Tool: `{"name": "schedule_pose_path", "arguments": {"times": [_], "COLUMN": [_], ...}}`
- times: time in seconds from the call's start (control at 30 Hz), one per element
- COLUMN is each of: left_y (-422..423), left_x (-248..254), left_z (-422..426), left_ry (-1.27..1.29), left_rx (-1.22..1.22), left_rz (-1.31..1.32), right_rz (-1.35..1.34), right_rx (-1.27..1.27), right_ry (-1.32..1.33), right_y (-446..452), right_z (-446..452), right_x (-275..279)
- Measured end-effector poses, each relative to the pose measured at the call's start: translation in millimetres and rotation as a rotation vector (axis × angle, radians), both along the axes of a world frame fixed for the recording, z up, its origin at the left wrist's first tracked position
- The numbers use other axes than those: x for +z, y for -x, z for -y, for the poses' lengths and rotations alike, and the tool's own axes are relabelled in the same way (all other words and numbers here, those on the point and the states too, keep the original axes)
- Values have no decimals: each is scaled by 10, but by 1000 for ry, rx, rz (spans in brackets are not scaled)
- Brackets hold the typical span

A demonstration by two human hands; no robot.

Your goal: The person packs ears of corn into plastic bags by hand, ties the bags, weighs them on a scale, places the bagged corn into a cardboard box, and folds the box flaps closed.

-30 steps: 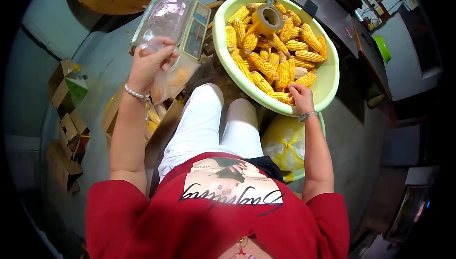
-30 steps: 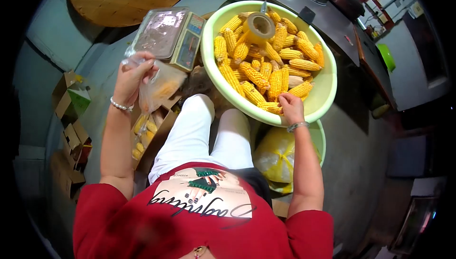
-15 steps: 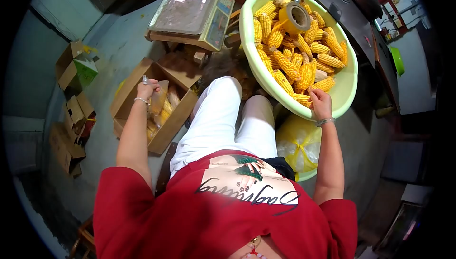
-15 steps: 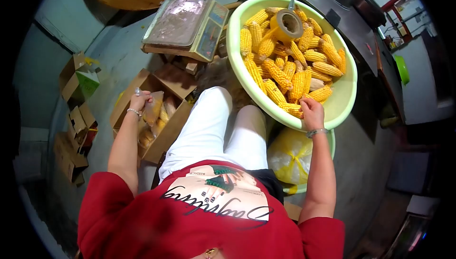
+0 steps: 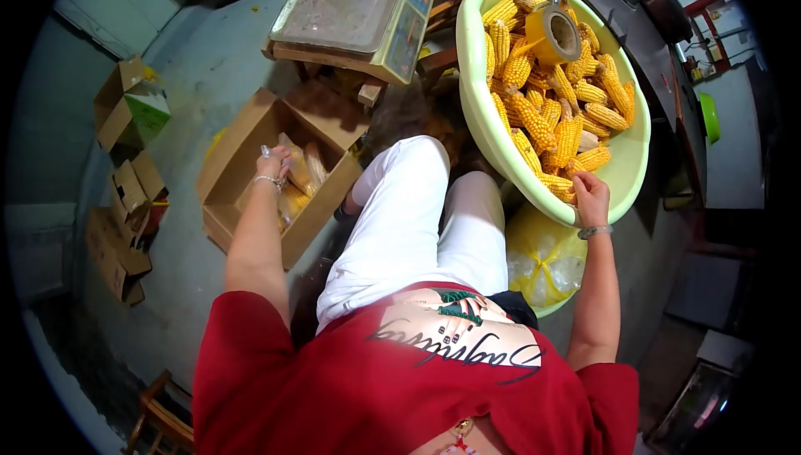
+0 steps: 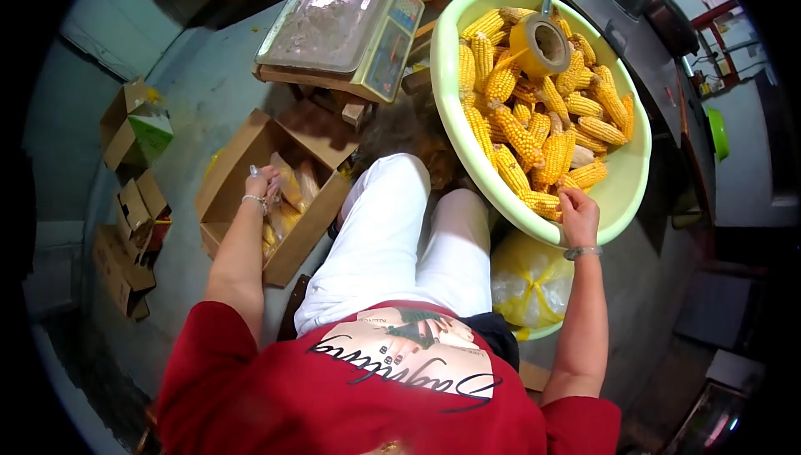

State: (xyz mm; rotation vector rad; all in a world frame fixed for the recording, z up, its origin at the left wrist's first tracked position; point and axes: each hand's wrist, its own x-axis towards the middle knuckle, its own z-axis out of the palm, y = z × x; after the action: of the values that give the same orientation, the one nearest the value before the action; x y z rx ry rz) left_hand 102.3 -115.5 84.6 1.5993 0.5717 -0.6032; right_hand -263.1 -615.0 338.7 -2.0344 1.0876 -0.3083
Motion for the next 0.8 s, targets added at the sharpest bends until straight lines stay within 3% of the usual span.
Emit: {"name": "schedule_pose_path", "arguments": {"times": [0.27,0.4,0.53,0.8], "left_y": [-147,-172,-61,-108], "left_x": [-247,-772,-963,-1299], "left_z": [137,-61,-220,-471], "left_ry": [-2,41,-166,-174], "left_rx": [44,35,-59,-158], "left_rz": [-39,14,-63,-112], "right_rz": [-52,-76,-109,-135], "right_rx": [-43,-57,-65,-74], "right_ry": [-6,-12,-20,-29], "right_y": [-9,-22,-39,-28], "right_z": [-8,-11,-14,16], "right_x": [-10,-10,-4,-32]}}
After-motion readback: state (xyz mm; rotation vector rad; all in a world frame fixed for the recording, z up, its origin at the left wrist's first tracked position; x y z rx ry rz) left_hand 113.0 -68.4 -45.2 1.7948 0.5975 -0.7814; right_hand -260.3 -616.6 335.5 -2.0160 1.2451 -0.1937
